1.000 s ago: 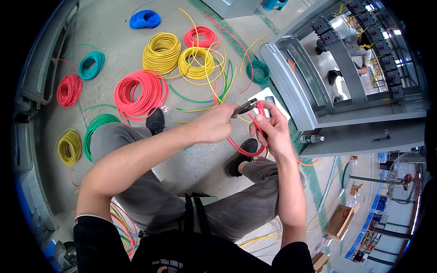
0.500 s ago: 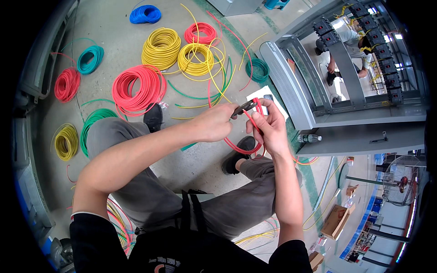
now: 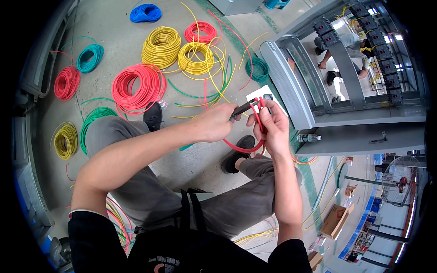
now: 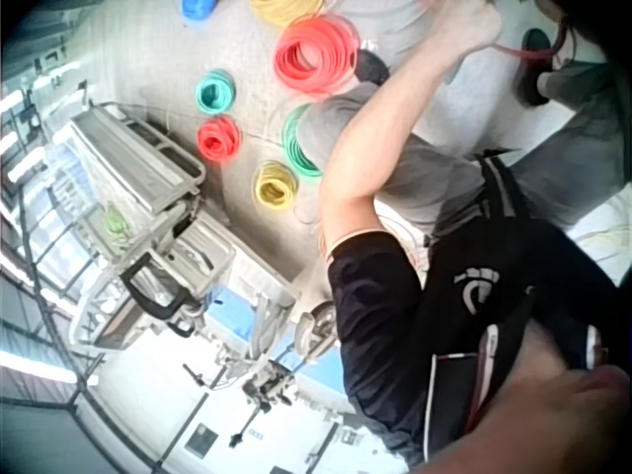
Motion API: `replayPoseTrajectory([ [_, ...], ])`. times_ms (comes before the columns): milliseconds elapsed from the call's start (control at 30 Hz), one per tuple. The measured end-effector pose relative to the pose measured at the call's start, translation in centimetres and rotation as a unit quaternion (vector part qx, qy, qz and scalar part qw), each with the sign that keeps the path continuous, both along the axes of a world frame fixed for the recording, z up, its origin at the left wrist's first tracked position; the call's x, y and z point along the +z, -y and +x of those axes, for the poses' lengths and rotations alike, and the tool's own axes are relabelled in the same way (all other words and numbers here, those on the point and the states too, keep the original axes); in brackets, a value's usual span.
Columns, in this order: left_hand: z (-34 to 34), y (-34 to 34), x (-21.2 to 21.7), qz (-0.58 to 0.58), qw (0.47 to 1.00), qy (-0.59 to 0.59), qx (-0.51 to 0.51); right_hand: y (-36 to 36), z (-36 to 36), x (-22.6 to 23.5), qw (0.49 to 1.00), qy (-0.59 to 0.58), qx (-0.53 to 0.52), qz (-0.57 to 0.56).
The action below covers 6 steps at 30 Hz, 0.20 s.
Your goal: The person sits on the floor and uses wire strippers to remove the insulation from the ends of red and green wires. They repeatedly pull wire from coils, strip the ends, and place the stripped pieces on the floor.
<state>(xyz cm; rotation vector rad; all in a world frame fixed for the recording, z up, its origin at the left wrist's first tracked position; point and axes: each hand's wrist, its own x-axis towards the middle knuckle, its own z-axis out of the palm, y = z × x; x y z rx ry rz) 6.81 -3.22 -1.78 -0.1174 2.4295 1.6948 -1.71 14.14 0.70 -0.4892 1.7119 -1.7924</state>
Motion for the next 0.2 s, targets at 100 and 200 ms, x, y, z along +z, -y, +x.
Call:
replayPoseTrajectory([
  [100,0.2,-0.3,-0.3,-0.038,0.999,-0.027,0.011,-0.3,-0.4,-0.2,0.998,0.027,-0.025,-0.045],
  [200,0.3,-0.6,-0.1,-0.066,0.997,-0.027,0.009,-1.7,-1.5,-0.5,0.996,0.056,0.058,-0.031],
])
